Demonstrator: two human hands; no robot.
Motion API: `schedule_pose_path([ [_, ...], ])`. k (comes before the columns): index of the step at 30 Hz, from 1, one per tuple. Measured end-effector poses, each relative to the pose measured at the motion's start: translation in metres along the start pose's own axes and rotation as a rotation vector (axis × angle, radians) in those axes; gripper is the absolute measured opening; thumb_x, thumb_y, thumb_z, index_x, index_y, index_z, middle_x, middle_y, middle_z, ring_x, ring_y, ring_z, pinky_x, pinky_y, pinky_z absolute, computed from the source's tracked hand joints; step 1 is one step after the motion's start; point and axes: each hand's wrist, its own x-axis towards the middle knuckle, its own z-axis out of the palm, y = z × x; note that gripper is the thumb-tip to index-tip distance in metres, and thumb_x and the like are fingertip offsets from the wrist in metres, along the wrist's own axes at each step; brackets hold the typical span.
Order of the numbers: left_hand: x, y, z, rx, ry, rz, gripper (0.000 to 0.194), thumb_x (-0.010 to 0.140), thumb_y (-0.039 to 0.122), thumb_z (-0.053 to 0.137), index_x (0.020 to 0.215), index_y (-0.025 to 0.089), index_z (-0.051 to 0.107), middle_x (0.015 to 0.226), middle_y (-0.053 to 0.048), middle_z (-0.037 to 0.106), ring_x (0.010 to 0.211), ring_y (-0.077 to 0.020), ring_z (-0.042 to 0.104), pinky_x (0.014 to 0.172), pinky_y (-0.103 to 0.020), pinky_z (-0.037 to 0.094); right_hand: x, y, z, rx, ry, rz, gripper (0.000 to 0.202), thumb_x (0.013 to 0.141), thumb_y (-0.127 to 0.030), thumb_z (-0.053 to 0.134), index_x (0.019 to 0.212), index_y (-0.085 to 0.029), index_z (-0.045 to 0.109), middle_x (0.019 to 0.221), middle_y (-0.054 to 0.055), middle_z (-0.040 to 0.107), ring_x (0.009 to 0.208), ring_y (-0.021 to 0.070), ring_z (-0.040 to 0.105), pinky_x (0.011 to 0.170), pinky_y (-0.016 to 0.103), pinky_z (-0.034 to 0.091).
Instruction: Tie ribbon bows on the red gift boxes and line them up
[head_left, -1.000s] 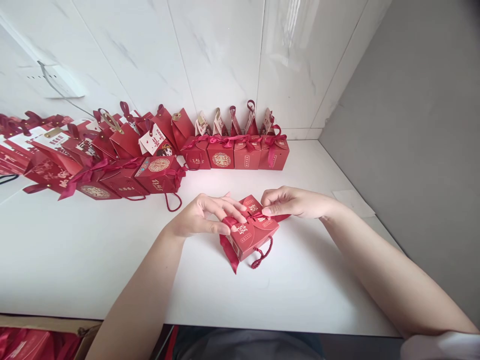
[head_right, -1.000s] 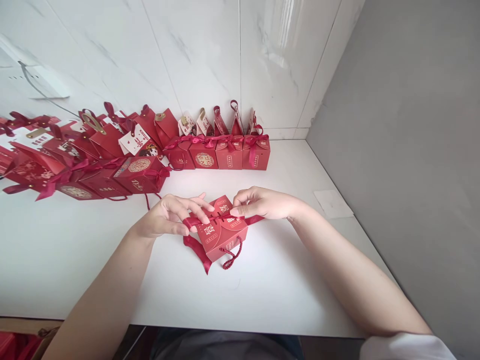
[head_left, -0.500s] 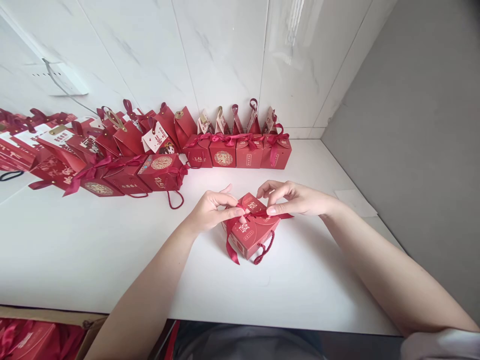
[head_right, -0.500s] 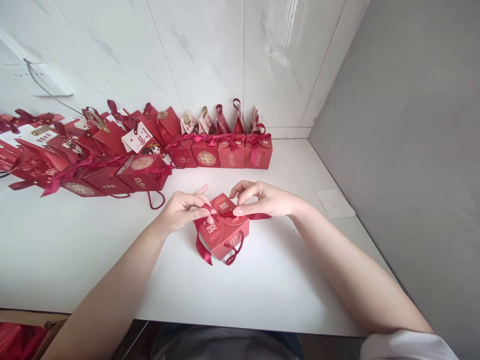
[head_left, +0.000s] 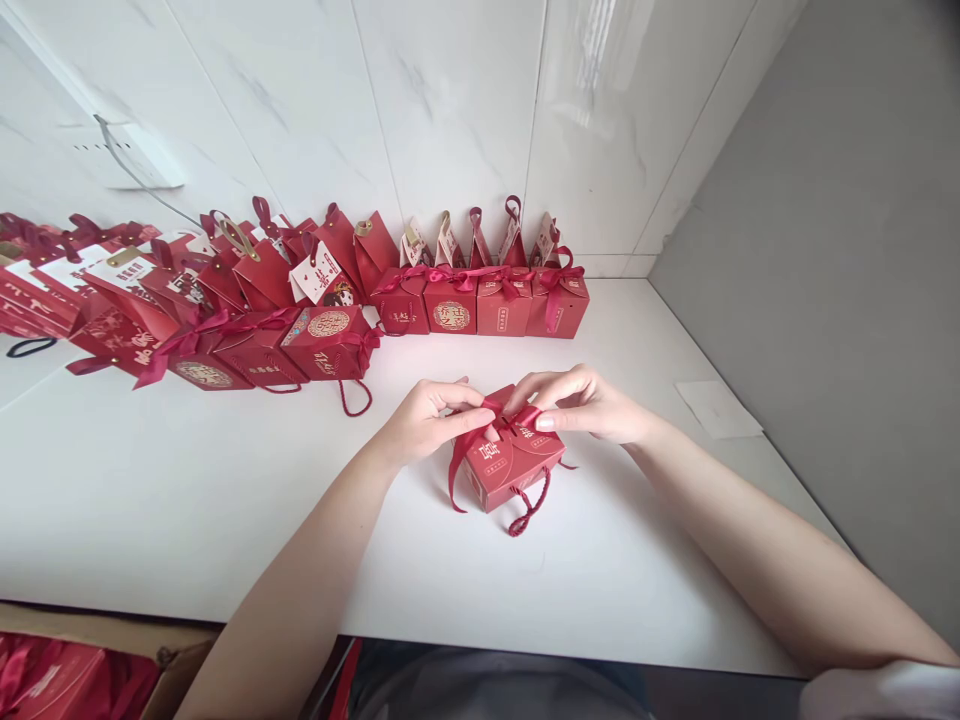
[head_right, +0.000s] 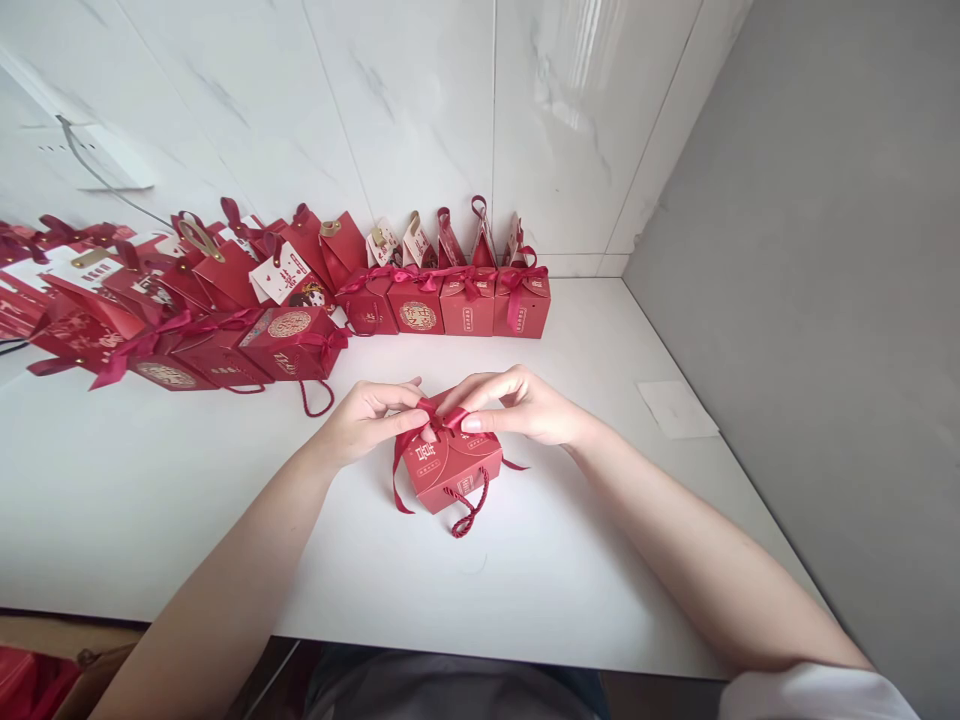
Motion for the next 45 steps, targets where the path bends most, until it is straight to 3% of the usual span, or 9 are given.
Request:
schedule_pose_path([
  [3, -0.003, 0.003, -0.003, -0.048, -0.047, -0.037, 0.025, 0.090, 0.032, 0.059, 0.079, 0.017, 0.076, 0.087, -0.007, 0.075, 0.085, -0.0180, 0.067, 0.104, -0.042, 0.044, 0.002, -0.001, 0.006, -0.003, 0.027, -0.007, 0.012, 0.088, -0.024, 0.069, 0.096, -0.026, 0.078, 0.106, 0.007, 0.073, 0.103, 0.0230, 0.066, 0.093, 0.044, 0.051],
  [6, -0.004, 0.004, -0.006, -0.136, -0.108, -0.086, 0.024, 0.090, 0.033, 0.060, 0.085, 0.016, 0.076, 0.093, -0.010, 0.074, 0.090, -0.0202, 0.067, 0.087, -0.035, 0.053, 0.003, -0.005, 0.012, -0.052, 0.070, 0.020, 0.014, 0.089, -0.027, 0.067, 0.098, -0.023, 0.078, 0.100, 0.007, 0.075, 0.097, 0.0224, 0.067, 0.090, 0.042, 0.052],
  [13, -0.002, 0.001, -0.005, -0.114, -0.005, -0.074, 0.024, 0.091, 0.032, 0.060, 0.093, 0.015, 0.076, 0.090, -0.008, 0.074, 0.088, -0.0179, 0.067, 0.085, -0.031, 0.052, 0.006, -0.005, 0.022, -0.087, 0.194, 0.031, 0.016, 0.088, -0.024, 0.068, 0.101, -0.025, 0.078, 0.093, 0.003, 0.075, 0.081, 0.0153, 0.066, 0.078, 0.031, 0.053],
  [19, 0.000, -0.003, 0.003, -0.048, 0.085, 0.028, 0.025, 0.093, 0.031, 0.057, 0.101, 0.016, 0.074, 0.086, -0.007, 0.074, 0.090, -0.0192, 0.067, 0.090, -0.036, 0.051, 0.005, 0.001, 0.021, -0.146, 0.235, 0.041, 0.017, 0.090, -0.028, 0.067, 0.102, -0.025, 0.077, 0.094, 0.004, 0.071, 0.083, 0.0154, 0.064, 0.076, 0.030, 0.051],
  [26, -0.002, 0.002, 0.000, -0.033, 0.009, -0.012, 0.022, 0.092, 0.032, 0.058, 0.103, 0.015, 0.068, 0.089, -0.008, 0.075, 0.090, -0.0202, 0.067, 0.095, -0.040, 0.047, 0.004, 0.004, 0.021, -0.159, 0.230, 0.045, 0.012, 0.089, -0.029, 0.067, 0.094, -0.023, 0.076, 0.092, 0.003, 0.069, 0.084, 0.0151, 0.063, 0.078, 0.030, 0.050],
  [32, -0.004, 0.002, 0.003, -0.223, 0.012, -0.100, 0.022, 0.088, 0.029, 0.064, 0.096, 0.020, 0.046, 0.089, -0.005, 0.074, 0.086, -0.0182, 0.068, 0.078, -0.032, 0.051, 0.003, 0.011, 0.021, -0.147, 0.259, 0.053, 0.009, 0.088, -0.029, 0.069, 0.092, -0.021, 0.068, 0.088, 0.001, 0.068, 0.080, 0.0133, 0.059, 0.077, 0.029, 0.047],
  [37, -0.004, 0.003, 0.002, -0.218, 0.007, -0.146, 0.030, 0.086, 0.033, 0.067, 0.106, 0.020, 0.048, 0.090, -0.006, 0.075, 0.088, -0.0195, 0.069, 0.080, -0.033, 0.051, 0.003, 0.011, 0.020, -0.174, 0.252, 0.011, 0.009, 0.088, -0.028, 0.069, 0.092, -0.021, 0.065, 0.086, 0.001, 0.066, 0.080, 0.0143, 0.058, 0.077, 0.030, 0.046],
  [42, -0.005, 0.005, 0.000, -0.379, -0.059, -0.138, 0.026, 0.094, 0.042, 0.054, 0.102, 0.018, 0.048, 0.091, -0.008, 0.073, 0.082, -0.0200, 0.069, 0.077, -0.035, 0.052, 0.004, 0.011, 0.018, -0.145, 0.236, 0.003, 0.013, 0.087, -0.027, 0.070, 0.093, -0.021, 0.061, 0.086, 0.001, 0.064, 0.081, 0.0153, 0.058, 0.076, 0.031, 0.046],
  [45, -0.005, 0.004, 0.000, -0.364, -0.067, -0.147, 0.025, 0.092, 0.041, 0.057, 0.097, 0.017, 0.052, 0.093, -0.009, 0.073, 0.083, -0.0195, 0.068, 0.078, -0.034, 0.051, 0.004, 0.011, 0.018, -0.145, 0.221, 0.023, 0.013, 0.087, -0.027, 0.070, 0.087, -0.020, 0.059, 0.086, 0.001, 0.064, 0.082, 0.0153, 0.058, 0.077, 0.031, 0.046],
])
